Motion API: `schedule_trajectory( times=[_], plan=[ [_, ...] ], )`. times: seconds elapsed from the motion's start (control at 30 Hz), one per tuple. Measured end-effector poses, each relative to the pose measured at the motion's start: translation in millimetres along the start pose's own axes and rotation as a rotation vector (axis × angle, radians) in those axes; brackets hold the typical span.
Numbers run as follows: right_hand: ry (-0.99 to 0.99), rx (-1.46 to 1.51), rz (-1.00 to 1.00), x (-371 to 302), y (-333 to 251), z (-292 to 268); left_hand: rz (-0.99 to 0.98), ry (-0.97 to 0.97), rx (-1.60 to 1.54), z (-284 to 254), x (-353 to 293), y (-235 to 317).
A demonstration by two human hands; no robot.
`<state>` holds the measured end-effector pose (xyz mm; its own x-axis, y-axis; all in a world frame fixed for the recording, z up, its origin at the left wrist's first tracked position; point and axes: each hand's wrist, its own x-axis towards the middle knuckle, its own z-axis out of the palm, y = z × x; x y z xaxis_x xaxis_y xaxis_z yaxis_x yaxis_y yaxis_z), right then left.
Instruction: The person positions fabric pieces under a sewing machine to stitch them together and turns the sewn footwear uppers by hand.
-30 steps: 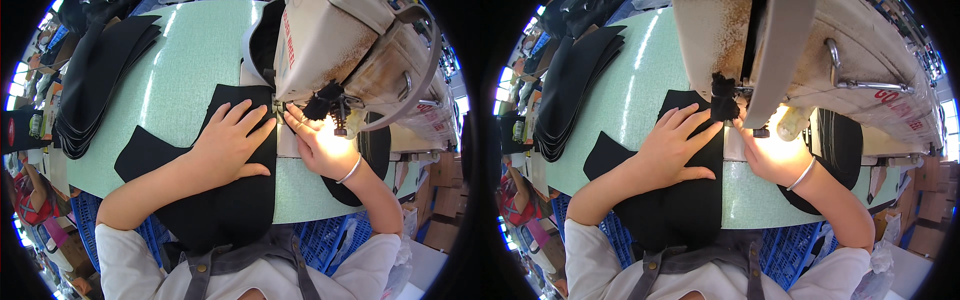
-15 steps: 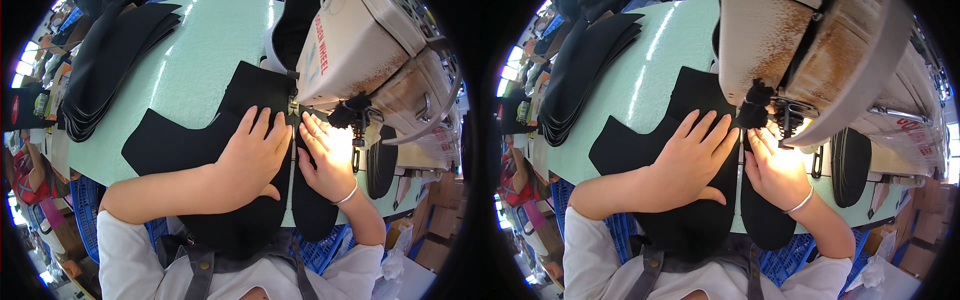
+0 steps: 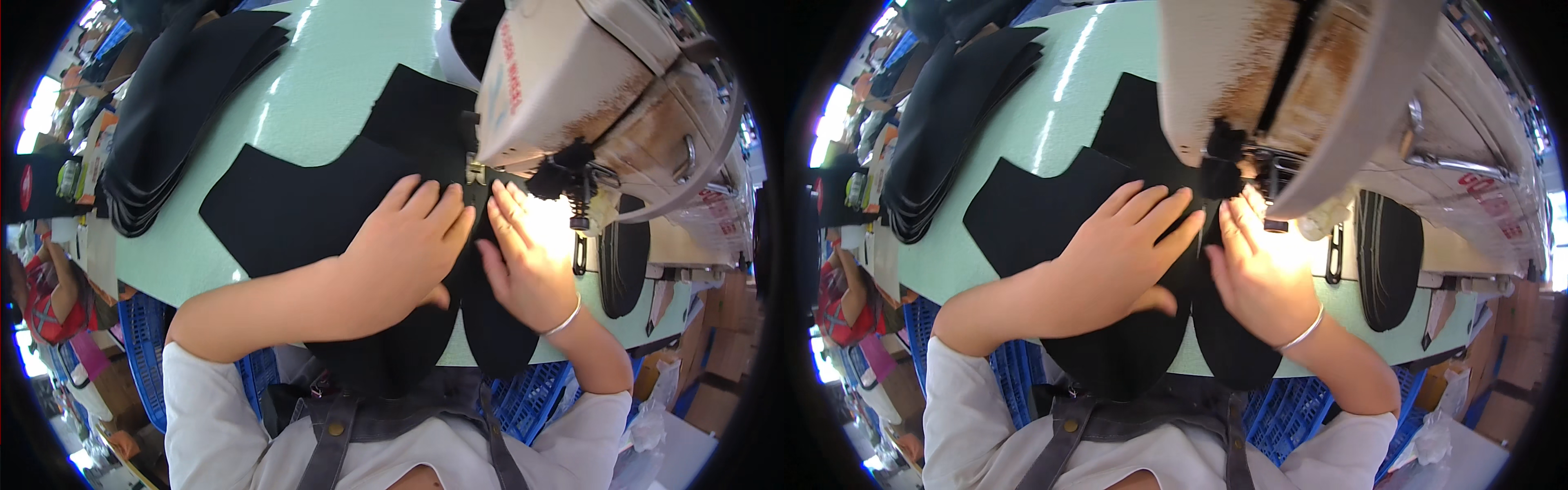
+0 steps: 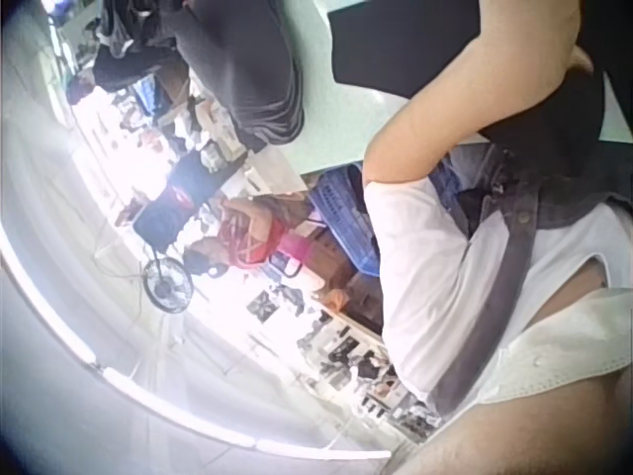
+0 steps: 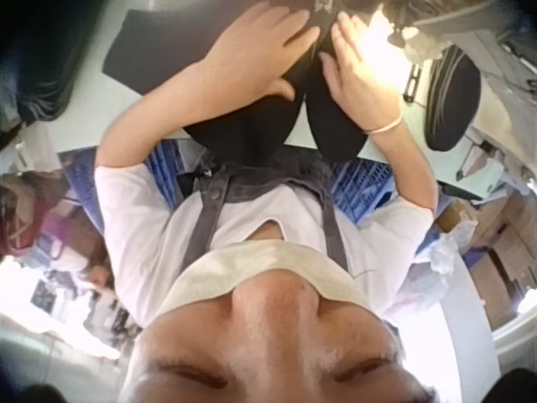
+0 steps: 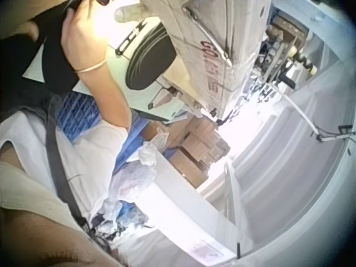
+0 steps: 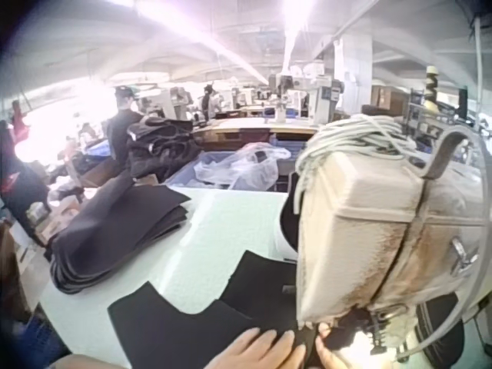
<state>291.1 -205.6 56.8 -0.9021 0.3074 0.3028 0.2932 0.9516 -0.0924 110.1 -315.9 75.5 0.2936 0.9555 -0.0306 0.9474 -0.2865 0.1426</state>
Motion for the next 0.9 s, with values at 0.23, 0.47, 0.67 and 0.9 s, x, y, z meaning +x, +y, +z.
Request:
schedule_trajectory(
  times=[0.23, 0.47, 0.67, 0.9],
  plan=[
    [-0.112, 0.102, 0.108, -7.9, -9.2, -3.4, -0.024, 0.005, -0.097, -2.1, -8.2, -4.0],
    [-0.066, 0.022, 0.015, -1.9, 7.3, -1.2, 0.005, 0.091, -0.113, 1.8, -0.7, -17.8],
    [-0.111, 0.049, 0.054, 3.3, 22.7, 5.9, 0.011, 0.138, -0.137, 7.2, 9.8, -31.4],
    [-0.044, 0.057, -0.013, 2.2, 41.2, 21.0, 0.039, 0.164, -0.187, 9.7, 16.9, -43.5]
  ],
)
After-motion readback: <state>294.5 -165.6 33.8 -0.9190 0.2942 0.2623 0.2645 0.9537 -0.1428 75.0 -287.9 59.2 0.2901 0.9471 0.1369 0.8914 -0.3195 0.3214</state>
